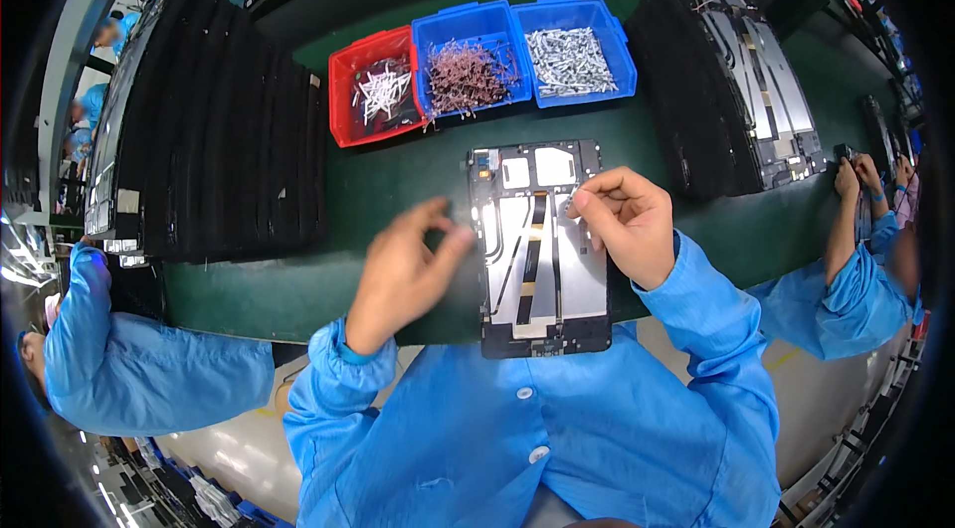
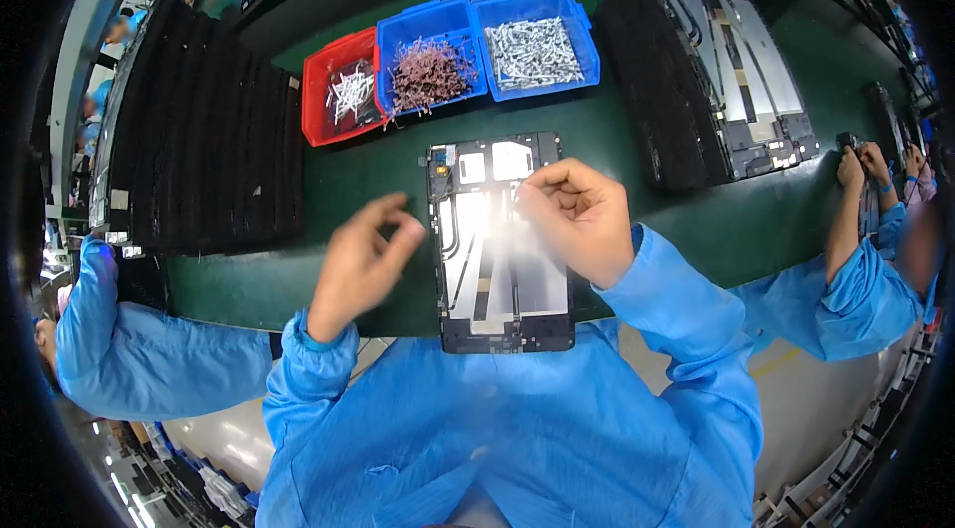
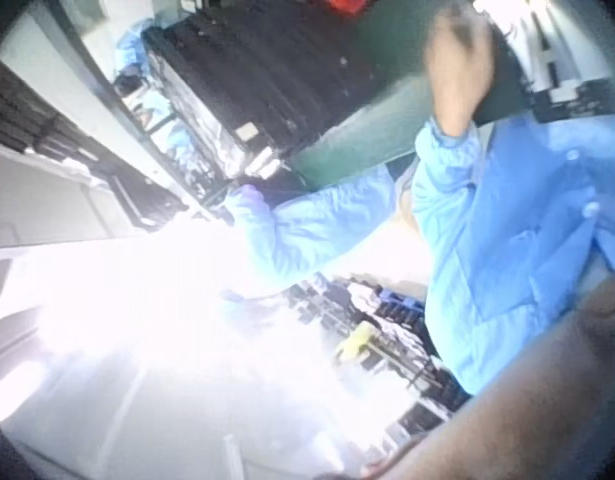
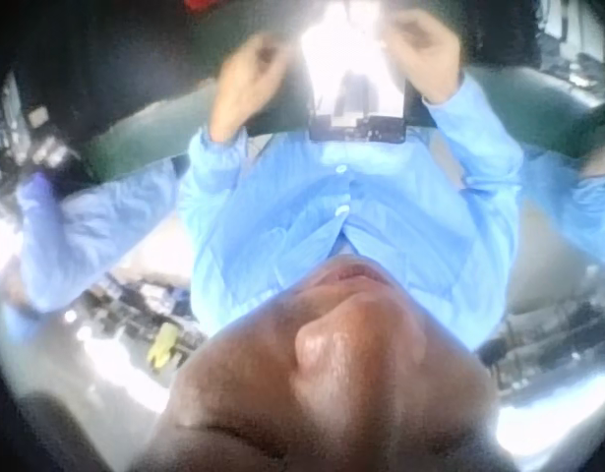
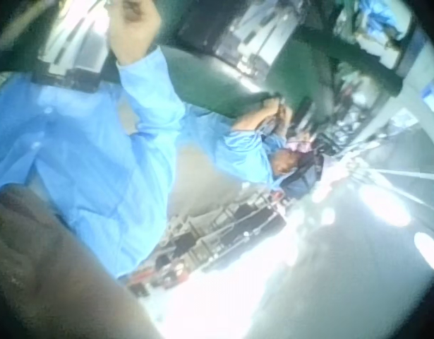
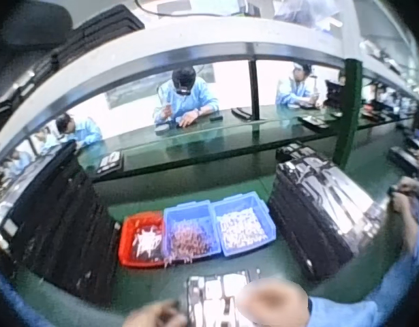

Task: Assembling the internal components and outer frame of a tablet electronic device on an industrial assembly line.

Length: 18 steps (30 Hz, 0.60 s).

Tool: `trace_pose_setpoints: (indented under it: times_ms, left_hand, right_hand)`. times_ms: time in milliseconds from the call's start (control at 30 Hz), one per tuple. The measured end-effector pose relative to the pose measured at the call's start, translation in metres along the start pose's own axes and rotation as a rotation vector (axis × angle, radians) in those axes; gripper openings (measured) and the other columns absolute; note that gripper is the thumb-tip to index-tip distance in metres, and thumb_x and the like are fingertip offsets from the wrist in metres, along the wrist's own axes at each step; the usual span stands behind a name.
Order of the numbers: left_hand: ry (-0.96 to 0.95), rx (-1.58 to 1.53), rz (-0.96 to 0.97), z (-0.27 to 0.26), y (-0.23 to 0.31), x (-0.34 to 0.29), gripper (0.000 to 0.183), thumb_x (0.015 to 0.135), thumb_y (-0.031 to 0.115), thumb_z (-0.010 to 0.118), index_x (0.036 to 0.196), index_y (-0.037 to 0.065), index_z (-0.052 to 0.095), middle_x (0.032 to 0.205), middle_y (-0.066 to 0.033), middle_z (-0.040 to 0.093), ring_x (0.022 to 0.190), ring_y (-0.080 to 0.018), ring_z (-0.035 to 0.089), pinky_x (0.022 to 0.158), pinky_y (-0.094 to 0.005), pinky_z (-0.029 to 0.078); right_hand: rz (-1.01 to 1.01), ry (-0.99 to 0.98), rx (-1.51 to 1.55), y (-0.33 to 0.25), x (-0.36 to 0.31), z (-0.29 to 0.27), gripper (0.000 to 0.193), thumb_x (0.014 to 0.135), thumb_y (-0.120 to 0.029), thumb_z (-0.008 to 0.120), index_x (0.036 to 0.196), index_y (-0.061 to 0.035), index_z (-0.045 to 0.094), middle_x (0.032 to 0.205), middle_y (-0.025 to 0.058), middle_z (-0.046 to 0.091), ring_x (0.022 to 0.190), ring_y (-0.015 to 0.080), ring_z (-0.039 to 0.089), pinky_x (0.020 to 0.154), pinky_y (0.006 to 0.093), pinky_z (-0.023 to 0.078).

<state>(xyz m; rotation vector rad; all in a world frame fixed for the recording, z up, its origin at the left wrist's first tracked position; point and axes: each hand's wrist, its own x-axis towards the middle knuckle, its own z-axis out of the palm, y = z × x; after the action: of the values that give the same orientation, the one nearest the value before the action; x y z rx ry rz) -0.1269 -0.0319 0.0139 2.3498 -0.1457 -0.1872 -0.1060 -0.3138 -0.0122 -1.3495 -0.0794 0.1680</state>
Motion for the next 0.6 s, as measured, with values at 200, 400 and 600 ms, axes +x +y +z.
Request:
trace_pose_setpoints:
  times_ms: [200, 400, 600]
  left_hand:
    - [-0.122, -0.697, -0.132, 0.042, 0.004, -0.013, 0.056, 0.098, 0.035, 0.072, 0.135, -0.005, 0.057, 0.106, -0.0111, 0.073, 0.083, -0.0122, 0.069, 0.065, -0.0296, 0.055]
    - [-0.279, -1.074, -0.347, 0.046, 0.032, -0.005, 0.038, 0.099, 0.023, 0.071, 0.127, -0.001, 0.063, 0.11, -0.0076, 0.072, 0.092, -0.0124, 0.068, 0.074, -0.0286, 0.056]
    - [0.164, -0.707, 0.191, 0.008, 0.053, -0.025, 0.037, 0.089, 0.006, 0.073, 0.124, -0.003, 0.062, 0.1, -0.0055, 0.07, 0.087, -0.0115, 0.064, 0.077, -0.0277, 0.051]
  right_hand:
    - [-0.073, 0.099, -0.047, 0.021, -0.015, 0.009, 0.007, 0.1, -0.002, 0.066, 0.104, 0.0022, 0.061, 0.082, 0.0004, 0.065, 0.07, 0.0012, 0.055, 0.061, 0.0183, 0.042]
    - [-0.101, 0.046, -0.019, 0.009, -0.014, 0.008, 0.006, 0.1, -0.001, 0.065, 0.104, 0.0022, 0.061, 0.087, 0.0045, 0.069, 0.068, 0.0024, 0.057, 0.06, 0.0191, 0.045]
    - [-0.234, -0.034, 0.002, -0.088, -0.005, 0.016, 0.006, 0.1, -0.003, 0.065, 0.103, 0.0016, 0.063, 0.088, 0.0104, 0.072, 0.057, 0.0048, 0.054, 0.052, 0.0217, 0.044]
